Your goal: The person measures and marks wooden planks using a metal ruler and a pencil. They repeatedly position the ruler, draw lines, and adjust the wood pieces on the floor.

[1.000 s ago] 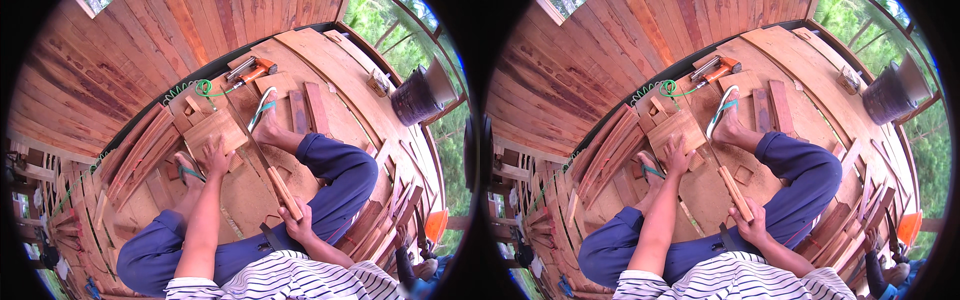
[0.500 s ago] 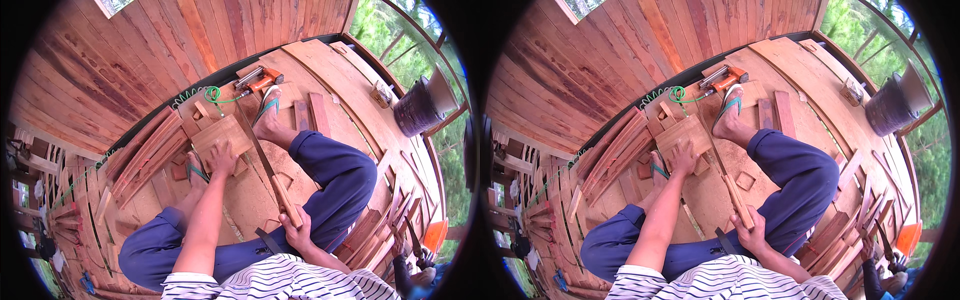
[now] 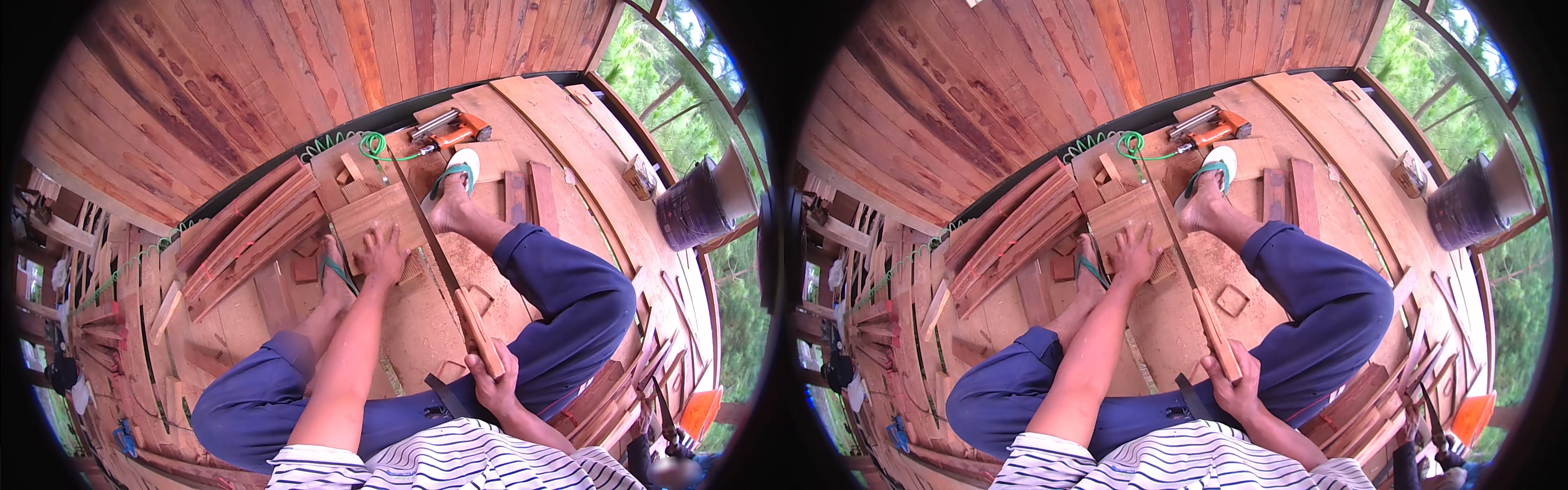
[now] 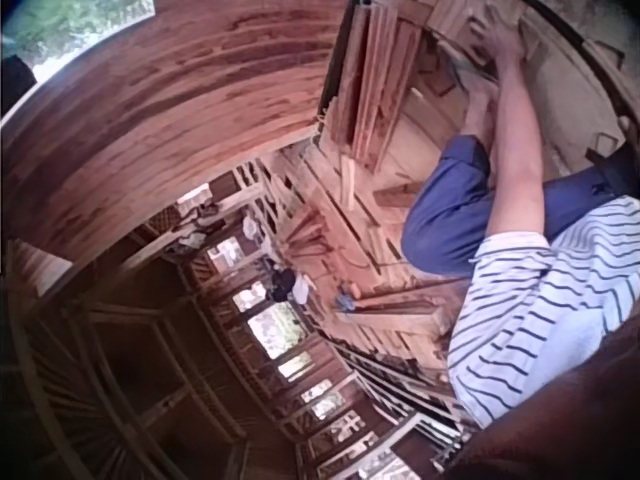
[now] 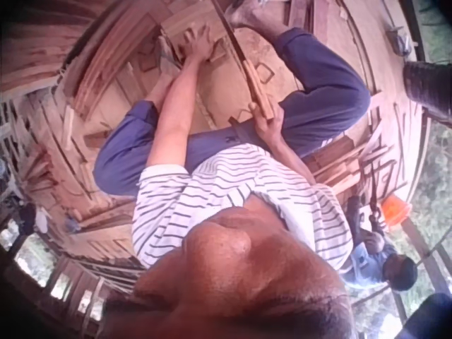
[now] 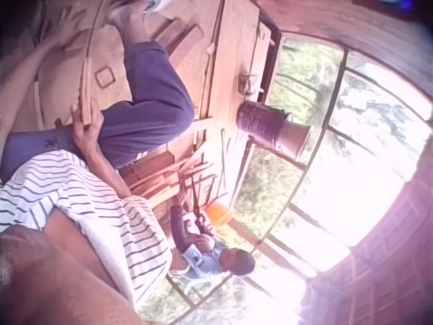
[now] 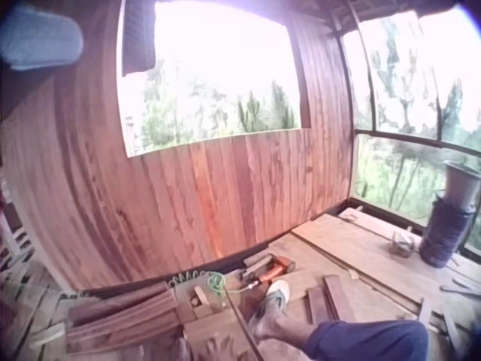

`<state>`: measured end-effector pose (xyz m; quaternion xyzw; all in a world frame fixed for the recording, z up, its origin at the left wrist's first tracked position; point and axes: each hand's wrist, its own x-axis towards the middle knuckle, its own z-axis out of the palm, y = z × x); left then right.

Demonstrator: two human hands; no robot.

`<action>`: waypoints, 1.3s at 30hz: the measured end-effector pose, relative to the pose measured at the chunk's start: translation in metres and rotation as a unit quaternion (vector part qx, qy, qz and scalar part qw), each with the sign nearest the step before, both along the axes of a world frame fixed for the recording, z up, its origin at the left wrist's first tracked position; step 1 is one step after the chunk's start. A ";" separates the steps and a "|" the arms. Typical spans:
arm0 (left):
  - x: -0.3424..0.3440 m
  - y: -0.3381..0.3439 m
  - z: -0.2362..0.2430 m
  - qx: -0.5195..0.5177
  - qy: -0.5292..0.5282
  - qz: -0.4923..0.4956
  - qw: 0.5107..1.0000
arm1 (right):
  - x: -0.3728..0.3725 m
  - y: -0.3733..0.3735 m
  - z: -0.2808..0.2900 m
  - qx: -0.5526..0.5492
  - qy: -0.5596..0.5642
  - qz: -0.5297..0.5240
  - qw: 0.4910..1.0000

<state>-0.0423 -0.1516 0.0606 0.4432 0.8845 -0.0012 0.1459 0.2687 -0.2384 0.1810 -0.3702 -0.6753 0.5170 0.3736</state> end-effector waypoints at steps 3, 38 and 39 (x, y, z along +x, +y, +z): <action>0.003 0.000 0.001 -0.006 0.003 0.004 1.000 | -0.001 0.000 -0.003 0.009 0.006 0.003 1.000; -0.123 0.076 -0.080 0.313 0.023 0.049 0.948 | -0.023 0.064 0.008 -0.102 -0.117 0.074 0.985; -0.117 0.077 -0.070 0.296 0.039 0.073 0.951 | -0.027 0.064 0.009 -0.111 -0.116 0.074 0.984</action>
